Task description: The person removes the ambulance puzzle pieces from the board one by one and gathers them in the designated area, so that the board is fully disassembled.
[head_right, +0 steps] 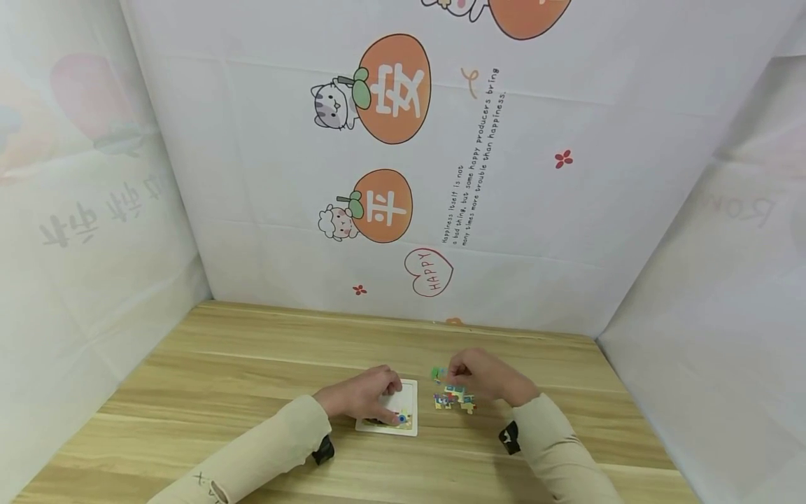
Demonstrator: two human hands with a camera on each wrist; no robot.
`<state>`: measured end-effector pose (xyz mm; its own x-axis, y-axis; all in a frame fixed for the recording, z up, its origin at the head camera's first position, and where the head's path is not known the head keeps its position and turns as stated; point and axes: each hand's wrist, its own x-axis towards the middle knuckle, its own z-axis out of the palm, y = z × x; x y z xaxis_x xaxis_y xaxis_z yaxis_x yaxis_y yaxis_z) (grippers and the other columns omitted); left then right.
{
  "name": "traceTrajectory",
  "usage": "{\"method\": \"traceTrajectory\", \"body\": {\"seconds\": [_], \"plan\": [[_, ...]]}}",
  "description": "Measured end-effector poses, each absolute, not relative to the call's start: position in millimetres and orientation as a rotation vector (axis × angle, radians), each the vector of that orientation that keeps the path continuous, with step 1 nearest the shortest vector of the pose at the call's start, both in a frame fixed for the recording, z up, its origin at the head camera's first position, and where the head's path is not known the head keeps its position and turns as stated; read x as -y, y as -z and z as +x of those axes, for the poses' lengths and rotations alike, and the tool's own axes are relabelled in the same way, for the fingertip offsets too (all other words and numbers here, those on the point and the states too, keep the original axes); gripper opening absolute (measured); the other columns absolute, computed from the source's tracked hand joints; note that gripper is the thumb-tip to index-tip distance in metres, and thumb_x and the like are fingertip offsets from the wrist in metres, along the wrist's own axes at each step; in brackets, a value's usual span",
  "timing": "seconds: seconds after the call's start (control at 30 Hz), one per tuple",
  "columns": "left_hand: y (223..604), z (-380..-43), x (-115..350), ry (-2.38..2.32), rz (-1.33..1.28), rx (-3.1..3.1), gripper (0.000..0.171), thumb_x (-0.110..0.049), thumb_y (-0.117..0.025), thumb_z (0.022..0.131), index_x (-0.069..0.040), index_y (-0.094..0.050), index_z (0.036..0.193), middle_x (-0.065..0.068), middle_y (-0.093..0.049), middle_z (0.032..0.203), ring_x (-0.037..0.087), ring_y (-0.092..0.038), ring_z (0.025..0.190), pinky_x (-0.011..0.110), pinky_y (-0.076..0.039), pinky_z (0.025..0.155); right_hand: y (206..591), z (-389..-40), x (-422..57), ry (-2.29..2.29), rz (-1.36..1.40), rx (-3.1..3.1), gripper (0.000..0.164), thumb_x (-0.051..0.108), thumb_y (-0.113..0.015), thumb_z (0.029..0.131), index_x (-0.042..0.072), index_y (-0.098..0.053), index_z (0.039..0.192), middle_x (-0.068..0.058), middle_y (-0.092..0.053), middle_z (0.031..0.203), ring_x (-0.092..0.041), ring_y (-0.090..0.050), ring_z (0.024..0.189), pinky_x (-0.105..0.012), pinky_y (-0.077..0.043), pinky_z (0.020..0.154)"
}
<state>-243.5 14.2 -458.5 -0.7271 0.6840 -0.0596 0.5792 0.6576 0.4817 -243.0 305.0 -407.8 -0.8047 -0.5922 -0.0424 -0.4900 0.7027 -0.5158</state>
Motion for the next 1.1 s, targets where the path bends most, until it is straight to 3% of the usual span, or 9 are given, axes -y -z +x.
{"method": "traceTrajectory", "body": {"seconds": [0.23, 0.47, 0.6, 0.77, 1.1], "plan": [[465, -245, -14, -0.657, 1.016, -2.639, 0.060, -0.037, -0.088, 0.087, -0.004, -0.065, 0.132, -0.001, -0.063, 0.118, 0.004, -0.054, 0.101, 0.022, -0.053, 0.093, 404, -240, -344, 0.735, -0.825, -2.715, 0.019, 0.003, -0.062, 0.104, 0.008, -0.070, 0.088, 0.000, -0.066, 0.082, -0.002, -0.049, 0.071, -0.023, -0.045, 0.064], [467, -247, -16, -0.651, 1.027, -2.644, 0.061, -0.037, -0.088, 0.087, -0.004, -0.065, 0.133, -0.001, -0.063, 0.118, 0.004, -0.054, 0.100, 0.021, -0.053, 0.093, 408, -240, -371, 0.692, -0.811, -2.765, 0.013, 0.004, -0.067, 0.101, 0.008, -0.077, 0.093, 0.000, -0.077, 0.090, -0.008, -0.067, 0.082, -0.024, -0.056, 0.071], [466, -246, -16, -0.652, 1.024, -2.637, 0.062, -0.037, -0.088, 0.088, -0.004, -0.064, 0.134, 0.000, -0.063, 0.119, 0.004, -0.054, 0.101, 0.022, -0.053, 0.094, 412, -241, -377, 0.672, -0.770, -2.752, 0.014, 0.004, -0.068, 0.100, 0.008, -0.079, 0.092, -0.001, -0.078, 0.090, -0.012, -0.068, 0.083, -0.023, -0.055, 0.071], [465, -245, -15, -0.657, 1.027, -2.634, 0.061, -0.036, -0.088, 0.087, -0.004, -0.065, 0.133, 0.000, -0.064, 0.119, 0.004, -0.055, 0.102, 0.022, -0.053, 0.094, 419, -240, -379, 0.684, -0.733, -2.725, 0.017, 0.003, -0.069, 0.099, 0.009, -0.079, 0.086, -0.002, -0.077, 0.088, -0.012, -0.065, 0.078, -0.023, -0.053, 0.068], [464, -247, -13, -0.650, 1.040, -2.635, 0.061, -0.037, -0.088, 0.088, -0.004, -0.065, 0.133, 0.000, -0.064, 0.120, 0.004, -0.054, 0.102, 0.021, -0.053, 0.095, 438, -246, -379, 0.708, -0.814, -2.705, 0.024, 0.001, -0.070, 0.097, 0.006, -0.068, 0.074, 0.001, -0.066, 0.076, -0.001, -0.048, 0.067, -0.020, -0.045, 0.065]]}}
